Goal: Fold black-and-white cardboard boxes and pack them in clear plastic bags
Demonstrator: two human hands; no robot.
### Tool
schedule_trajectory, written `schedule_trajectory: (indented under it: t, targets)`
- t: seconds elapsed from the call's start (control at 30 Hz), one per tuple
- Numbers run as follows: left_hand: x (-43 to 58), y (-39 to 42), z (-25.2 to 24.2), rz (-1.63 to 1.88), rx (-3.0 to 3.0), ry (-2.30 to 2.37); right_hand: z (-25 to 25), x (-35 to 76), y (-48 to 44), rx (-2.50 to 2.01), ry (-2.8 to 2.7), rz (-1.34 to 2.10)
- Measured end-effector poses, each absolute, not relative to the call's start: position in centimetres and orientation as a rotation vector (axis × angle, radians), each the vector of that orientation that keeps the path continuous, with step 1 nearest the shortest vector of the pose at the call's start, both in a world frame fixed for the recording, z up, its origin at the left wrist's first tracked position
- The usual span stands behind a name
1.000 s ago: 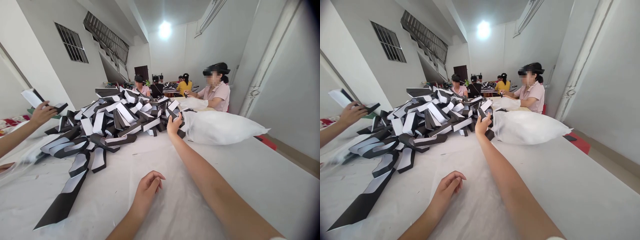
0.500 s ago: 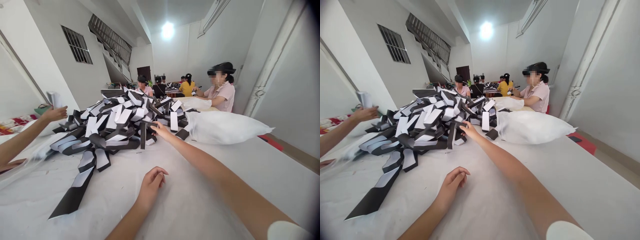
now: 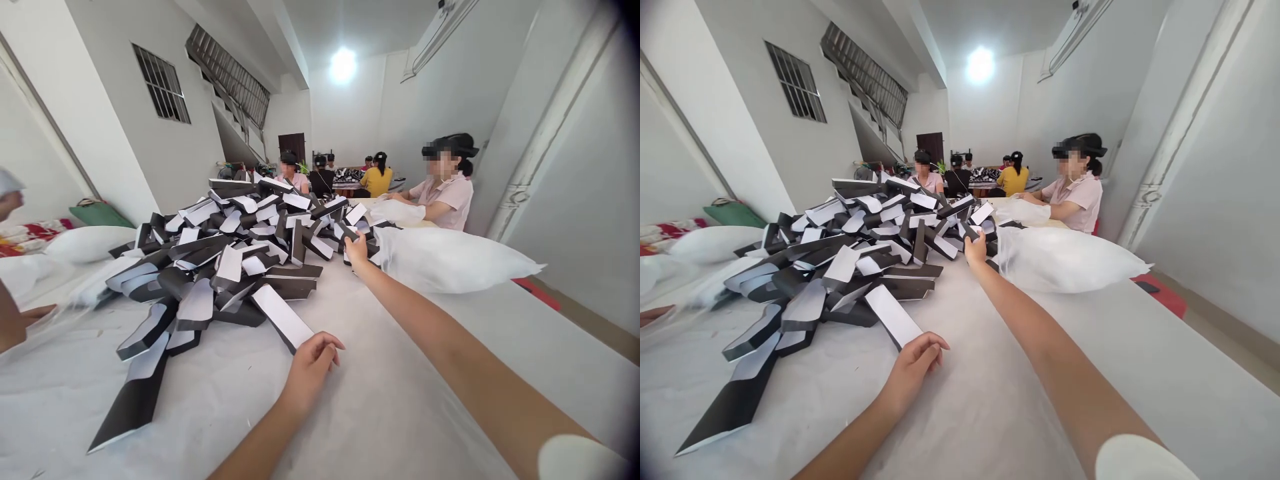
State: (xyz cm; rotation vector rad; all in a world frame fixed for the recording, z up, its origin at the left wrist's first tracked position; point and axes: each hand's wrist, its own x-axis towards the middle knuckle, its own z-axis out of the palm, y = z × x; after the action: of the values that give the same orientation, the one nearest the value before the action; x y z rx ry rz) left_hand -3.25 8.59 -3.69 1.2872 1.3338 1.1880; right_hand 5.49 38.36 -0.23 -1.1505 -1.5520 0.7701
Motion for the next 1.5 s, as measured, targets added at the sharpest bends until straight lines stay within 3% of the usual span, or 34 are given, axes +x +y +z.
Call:
schedule_trajectory:
  t: [0.37,0.63,0.9,1.13,1.3,1.5]
  targets:
    - [-3.4,8.6,-4.5,1.142,1.302,1.384,-2.4,-5.0,40.2,-0.98,-1.427,1.508]
    - [-3.3,8.6,-4.4,1.154,1.341,1.367,1.5,-1.9,34.1,-0.575,-1.623,1.836]
    - [-3.5,8.6,-4.6,1.169,1.423,1.332,5.1,6.9,27.6,-0.497,-1.408,1.622]
    - [-3.4,8.0,-4.5,1.179,1.55,1.291,0.0,19.7,17.8,-0.772,-1.008,1.779]
    - [-2.7,6.9,-3.9,0.979,1.847,1.383,-3.7,24.0,15.2,-0.907,-1.079,1.632]
    - [0.1,2.9,-1.2,0.63,2.747,1.094,-4.4,24.1,16.4,-1.027,-1.297,1.512]
